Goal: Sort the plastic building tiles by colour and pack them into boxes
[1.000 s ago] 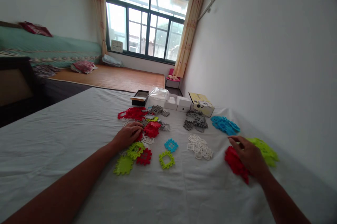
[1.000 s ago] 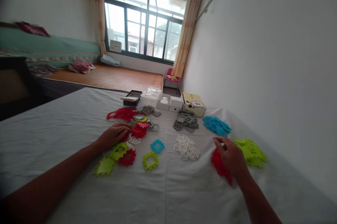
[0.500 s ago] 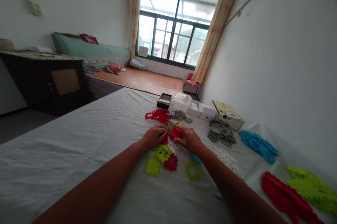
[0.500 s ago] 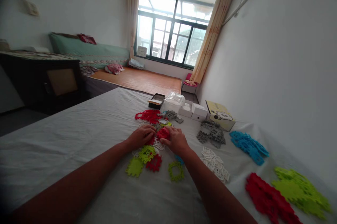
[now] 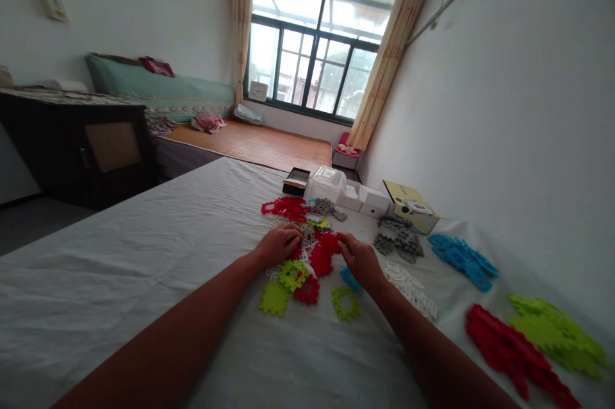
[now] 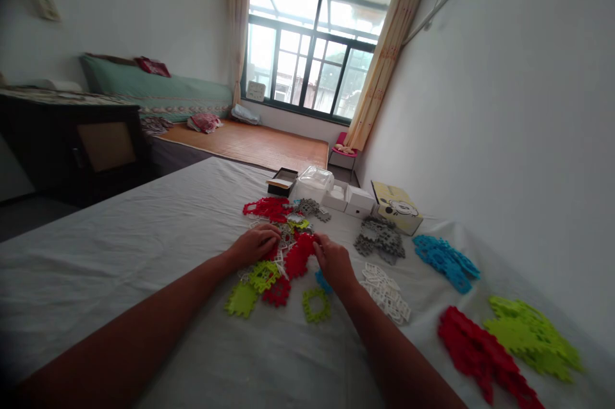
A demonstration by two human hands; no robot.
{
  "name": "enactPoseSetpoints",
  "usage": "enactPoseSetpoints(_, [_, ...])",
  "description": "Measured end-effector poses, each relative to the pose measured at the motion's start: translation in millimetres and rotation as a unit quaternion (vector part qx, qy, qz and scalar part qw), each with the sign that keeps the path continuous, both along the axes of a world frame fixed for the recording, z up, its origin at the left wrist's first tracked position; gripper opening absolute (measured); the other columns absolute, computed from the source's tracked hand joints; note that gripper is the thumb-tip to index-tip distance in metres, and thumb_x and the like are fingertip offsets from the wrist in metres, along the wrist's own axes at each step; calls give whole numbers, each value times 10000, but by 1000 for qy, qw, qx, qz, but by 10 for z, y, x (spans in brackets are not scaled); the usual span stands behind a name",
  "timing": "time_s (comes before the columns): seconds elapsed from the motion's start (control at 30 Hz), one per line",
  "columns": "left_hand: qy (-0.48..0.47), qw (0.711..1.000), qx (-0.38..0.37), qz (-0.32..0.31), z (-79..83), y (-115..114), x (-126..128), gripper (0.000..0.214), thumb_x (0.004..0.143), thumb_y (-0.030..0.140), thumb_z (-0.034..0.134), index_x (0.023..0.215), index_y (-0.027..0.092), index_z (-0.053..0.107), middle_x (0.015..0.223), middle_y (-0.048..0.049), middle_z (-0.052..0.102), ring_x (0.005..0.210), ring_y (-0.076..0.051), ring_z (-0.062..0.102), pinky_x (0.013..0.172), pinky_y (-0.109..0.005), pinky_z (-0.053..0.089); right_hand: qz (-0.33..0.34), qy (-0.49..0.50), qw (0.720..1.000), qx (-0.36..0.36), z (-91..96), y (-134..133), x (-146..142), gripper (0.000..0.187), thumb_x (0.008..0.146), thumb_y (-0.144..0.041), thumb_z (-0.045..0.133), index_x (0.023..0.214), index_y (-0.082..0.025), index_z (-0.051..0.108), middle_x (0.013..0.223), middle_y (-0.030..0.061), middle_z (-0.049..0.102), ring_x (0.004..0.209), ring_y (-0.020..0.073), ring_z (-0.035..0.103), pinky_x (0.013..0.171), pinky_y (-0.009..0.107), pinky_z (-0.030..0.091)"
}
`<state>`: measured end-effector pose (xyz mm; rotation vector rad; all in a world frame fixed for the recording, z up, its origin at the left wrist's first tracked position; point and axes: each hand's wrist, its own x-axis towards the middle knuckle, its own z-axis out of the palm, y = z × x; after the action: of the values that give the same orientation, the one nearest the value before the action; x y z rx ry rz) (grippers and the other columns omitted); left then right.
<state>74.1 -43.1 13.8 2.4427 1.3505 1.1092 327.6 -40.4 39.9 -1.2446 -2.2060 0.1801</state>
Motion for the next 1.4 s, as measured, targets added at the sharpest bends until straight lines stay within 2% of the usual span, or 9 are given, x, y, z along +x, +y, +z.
enactPoseSetpoints(0.17, [3, 1000, -2, -4, 2, -2, -7, 251, 873, 218, 432, 862, 185, 681, 1000, -57, 665, 953, -176, 594, 896, -299, 455, 33, 192, 976, -96, -104, 57, 42, 350, 826, -367, 528, 1140, -215, 554, 924, 53, 716, 767, 184, 685, 717, 320, 539])
enactPoseSetpoints(0.33, [1, 1000, -6, -5, 1, 4, -10, 250, 874, 222, 432, 868, 189, 680, 1008, -54, 663, 962, -176, 591, 903, -296, 453, 38, 266, 957, -112, -135, 81, 17, 301, 756, -391, 608, 988, -200, 629, 866, 53, 714, 772, 190, 670, 722, 335, 536])
enactPoseSetpoints(0.6, [2, 1000, -13, -14, 24, 12, -20, 272, 885, 259, 421, 877, 192, 685, 1008, -61, 667, 960, -178, 596, 911, -303, 454, -38, 243, 969, -9, 135, 27, 188, 274, 782, -410, 549, 903, -205, 683, 891, 61, 690, 814, 187, 620, 661, 290, 504])
enactPoseSetpoints(0.7, [4, 1000, -17, -21, 33, 22, -37, 287, 890, 289, 416, 885, 190, 685, 1012, -65, 666, 966, -185, 596, 912, -315, 454, -36, 221, 974, -37, 289, -108, 369, 284, 769, -391, 581, 972, -204, 648, 828, 39, 696, 733, 168, 630, 632, 274, 487])
enactPoseSetpoints(0.87, [11, 1000, -23, -19, 51, 62, -47, 307, 888, 328, 416, 901, 180, 685, 1030, -74, 664, 974, -194, 597, 920, -331, 452, -107, 143, 983, -31, 349, -471, 1074, 305, 778, -436, 579, 997, -225, 603, 789, 21, 700, 689, 166, 644, 621, 274, 486])
enactPoseSetpoints(1.03, [21, 999, -19, -14, 54, 70, -45, 312, 878, 370, 427, 908, 197, 686, 1040, -63, 668, 979, -199, 598, 925, -334, 451, -286, 113, 951, 17, 241, -821, 2257, 300, 762, -503, 559, 924, -256, 614, 832, 63, 702, 672, 224, 663, 626, 356, 520])
enactPoseSetpoints(1.17, [21, 1000, -16, -7, 31, 87, -47, 304, 873, 374, 433, 914, 214, 688, 1054, -54, 666, 981, -198, 598, 925, -334, 451, -332, 53, 942, 20, 86, -975, 2877, 230, 747, -508, 560, 847, -312, 627, 794, 97, 690, 631, 266, 654, 589, 404, 513])
enactPoseSetpoints(1.27, [21, 1000, -11, -10, 22, 86, -40, 304, 870, 375, 434, 914, 216, 689, 1041, -53, 671, 976, -198, 597, 918, -333, 455, -331, -4, 941, 66, 54, -957, 2876, 258, 764, -523, 528, 884, -318, 630, 910, 121, 671, 745, 299, 644, 695, 456, 506])
enactPoseSetpoints(1.4, [28, 1000, -9, -4, 35, 59, -20, 309, 877, 348, 420, 909, 204, 691, 1043, -63, 666, 979, -196, 595, 920, -334, 453, -244, -2, 968, 61, 197, -798, 2246, 356, 802, -520, 490, 1003, -258, 623, 983, 104, 654, 800, 253, 630, 729, 420, 515])
